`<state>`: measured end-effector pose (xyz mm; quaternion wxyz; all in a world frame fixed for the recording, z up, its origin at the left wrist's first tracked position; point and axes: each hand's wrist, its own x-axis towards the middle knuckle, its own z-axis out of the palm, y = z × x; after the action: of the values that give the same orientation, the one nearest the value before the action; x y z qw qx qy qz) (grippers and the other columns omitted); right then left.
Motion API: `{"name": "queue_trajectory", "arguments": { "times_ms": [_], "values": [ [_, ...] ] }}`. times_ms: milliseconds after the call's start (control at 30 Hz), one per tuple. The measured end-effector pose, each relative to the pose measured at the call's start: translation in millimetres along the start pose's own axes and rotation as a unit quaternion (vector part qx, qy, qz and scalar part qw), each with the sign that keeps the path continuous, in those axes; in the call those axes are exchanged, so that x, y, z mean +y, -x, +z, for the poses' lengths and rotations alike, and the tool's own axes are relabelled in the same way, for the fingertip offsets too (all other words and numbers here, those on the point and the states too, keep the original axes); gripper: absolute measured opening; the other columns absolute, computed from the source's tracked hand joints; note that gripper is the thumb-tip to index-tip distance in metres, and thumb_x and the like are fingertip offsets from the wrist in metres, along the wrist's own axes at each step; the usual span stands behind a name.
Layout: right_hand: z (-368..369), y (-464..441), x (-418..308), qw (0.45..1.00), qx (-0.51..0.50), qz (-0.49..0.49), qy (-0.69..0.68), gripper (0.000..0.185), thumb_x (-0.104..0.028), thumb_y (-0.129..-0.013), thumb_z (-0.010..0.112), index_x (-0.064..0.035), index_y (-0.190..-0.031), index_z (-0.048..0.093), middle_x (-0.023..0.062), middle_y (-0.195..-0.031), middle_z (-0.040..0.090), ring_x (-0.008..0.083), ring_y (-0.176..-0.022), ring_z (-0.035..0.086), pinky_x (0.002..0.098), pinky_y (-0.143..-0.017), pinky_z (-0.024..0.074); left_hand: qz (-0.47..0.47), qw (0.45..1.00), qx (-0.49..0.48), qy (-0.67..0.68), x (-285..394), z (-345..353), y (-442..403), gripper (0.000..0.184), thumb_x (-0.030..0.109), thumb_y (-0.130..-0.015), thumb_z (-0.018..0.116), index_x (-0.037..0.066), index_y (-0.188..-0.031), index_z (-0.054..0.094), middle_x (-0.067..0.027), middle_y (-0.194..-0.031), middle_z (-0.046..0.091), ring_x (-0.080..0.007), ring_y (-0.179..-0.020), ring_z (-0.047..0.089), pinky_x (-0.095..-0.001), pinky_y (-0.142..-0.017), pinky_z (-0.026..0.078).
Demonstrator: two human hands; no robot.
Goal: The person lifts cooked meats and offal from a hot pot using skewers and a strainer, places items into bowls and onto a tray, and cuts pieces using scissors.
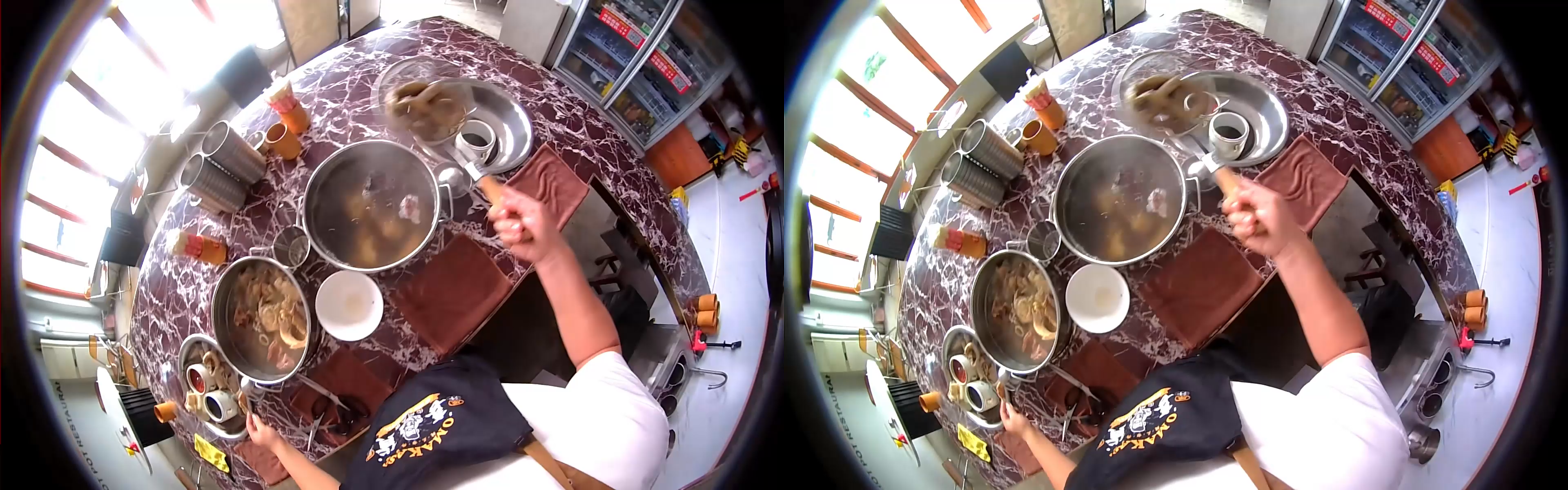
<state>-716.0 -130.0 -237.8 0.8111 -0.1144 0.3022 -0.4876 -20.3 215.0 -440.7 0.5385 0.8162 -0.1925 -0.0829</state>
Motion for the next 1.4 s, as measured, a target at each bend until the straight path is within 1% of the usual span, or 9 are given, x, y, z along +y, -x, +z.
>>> {"name": "queue_trajectory", "arguments": {
  "times_ms": [33, 333, 433, 467, 700, 767, 800, 933, 1400],
  "values": [
    [-10.1, -6.6, -24.6, 0.998, 0.023, -0.048, 0.031, 0.033, -0.008, -0.097, 0.04, -0.0101, -0.131, 0.041, 0.002, -0.078, 0.048, 0.0031, -0.052, 0.043, 0.0148, -0.042, 0.0362, -0.143, 0.99, 0.005, -0.021, 21.6, -2.9, 19.1, 0.028, 0.01, -0.096, 0.057, -0.004, -0.119, 0.061, -0.0078, -0.108, 0.064, -0.0163, -0.095, 0.058, -0.0273, -0.088, 0.046],
    [-151.2, -162.3, -190.5, 0.853, 0.278, -0.136, 0.42, 0.016, -0.007, -0.091, 0.045, -0.0118, -0.105, 0.051, -0.0005, -0.07, 0.048, 0.0055, -0.049, 0.042, 0.0206, -0.039, 0.0349, -0.184, 0.968, 0.146, 0.091, 14.6, -50.4, 81.8, 0.02, 0.014, -0.095, 0.057, 0.007, -0.114, 0.062, 0.0044, -0.07, 0.049, -0.005, -0.046, 0.036, -0.0206, -0.039, 0.028],
    [-190.3, -239.3, -191.1, 0.665, 0.318, -0.207, 0.643, 0.042, -0.013, -0.088, 0.051, -0.0126, -0.129, 0.054, 0.0101, -0.086, 0.064, 0.0196, -0.062, 0.061, 0.0327, -0.053, 0.0503, -0.182, 0.973, 0.119, 0.082, 16.9, -48.3, 99.4, 0.019, 0.013, -0.096, 0.057, 0.006, -0.113, 0.061, 0.0045, -0.069, 0.051, -0.0049, -0.053, 0.04, -0.0198, -0.045, 0.03],
    [-202.6, -261.7, -185.6, 0.487, 0.344, -0.233, 0.768, 0.055, -0.016, -0.085, 0.05, -0.0158, -0.14, 0.047, 0.0213, -0.113, 0.065, 0.0337, -0.094, 0.067, 0.0416, -0.08, 0.0533, -0.184, 0.975, 0.102, 0.077, 11.7, -49.6, 102.0, 0.021, 0.013, -0.096, 0.057, 0.004, -0.115, 0.061, 0.0039, -0.074, 0.053, -0.0048, -0.057, 0.043, -0.0194, -0.048, 0.032],
    [-155.3, -252.7, -143.9, 0.443, 0.413, -0.199, 0.771, 0.065, -0.02, -0.088, 0.047, -0.0189, -0.15, 0.027, 0.026, -0.118, 0.061, 0.0439, -0.102, 0.061, 0.0501, -0.089, 0.0481, -0.123, 0.989, 0.078, 0.032, 4.2, -55.6, 117.2, 0.025, 0.012, -0.096, 0.057, -0.002, -0.117, 0.061, -0.0072, -0.106, 0.065, -0.0161, -0.09, 0.06, -0.028, -0.081, 0.05],
    [-242.9, -293.9, -181.6, 0.272, 0.236, -0.53, 0.768, 0.049, -0.014, -0.086, 0.054, -0.0032, -0.133, 0.049, 0.0281, -0.124, 0.055, 0.0415, -0.111, 0.057, 0.0461, -0.093, 0.0462, -0.159, 0.981, 0.113, -0.006, 27.0, -41.9, 124.0, 0.024, 0.015, -0.094, 0.061, -0.003, -0.11, 0.065, -0.01, -0.106, 0.067, -0.0175, -0.093, 0.061, -0.0313, -0.085, 0.051],
    [-211.9, -270.8, -172.3, 0.293, 0.252, -0.456, 0.802, 0.045, -0.015, -0.083, 0.062, 0.0013, -0.124, 0.055, 0.0255, -0.117, 0.059, 0.0358, -0.106, 0.06, 0.0422, -0.089, 0.0485, -0.135, 0.984, 0.115, -0.021, 26.7, -42.4, 124.4, 0.024, 0.016, -0.092, 0.063, -0.002, -0.108, 0.066, -0.0088, -0.102, 0.067, -0.0168, -0.089, 0.062, -0.0307, -0.084, 0.05],
    [-140.3, -216.1, -105.3, 0.816, 0.193, -0.294, 0.458, 0.021, -0.016, -0.094, 0.054, -0.0097, -0.114, 0.054, 0.004, -0.085, 0.06, 0.0096, -0.063, 0.054, 0.0216, -0.054, 0.0456, -0.017, 0.993, 0.067, -0.1, 19.5, -32.7, 98.5, 0.02, 0.012, -0.091, 0.062, -0.003, -0.104, 0.065, -0.0054, -0.095, 0.067, -0.0129, -0.087, 0.059, -0.0265, -0.081, 0.048],
    [88.2, -50.6, 247.6, 0.934, 0.024, -0.095, 0.343, 0.037, -0.01, -0.098, 0.044, -0.0045, -0.135, 0.043, 0.0033, -0.078, 0.054, 0.0079, -0.055, 0.047, 0.0191, -0.047, 0.0411, 0.237, 0.896, -0.215, -0.308, 129.0, 80.2, -53.9, 0.015, 0.022, -0.086, 0.06, 0.012, -0.092, 0.069, -0.0116, -0.092, 0.068, -0.0343, -0.086, 0.064, -0.0433, -0.074, 0.051]
  ]
}}
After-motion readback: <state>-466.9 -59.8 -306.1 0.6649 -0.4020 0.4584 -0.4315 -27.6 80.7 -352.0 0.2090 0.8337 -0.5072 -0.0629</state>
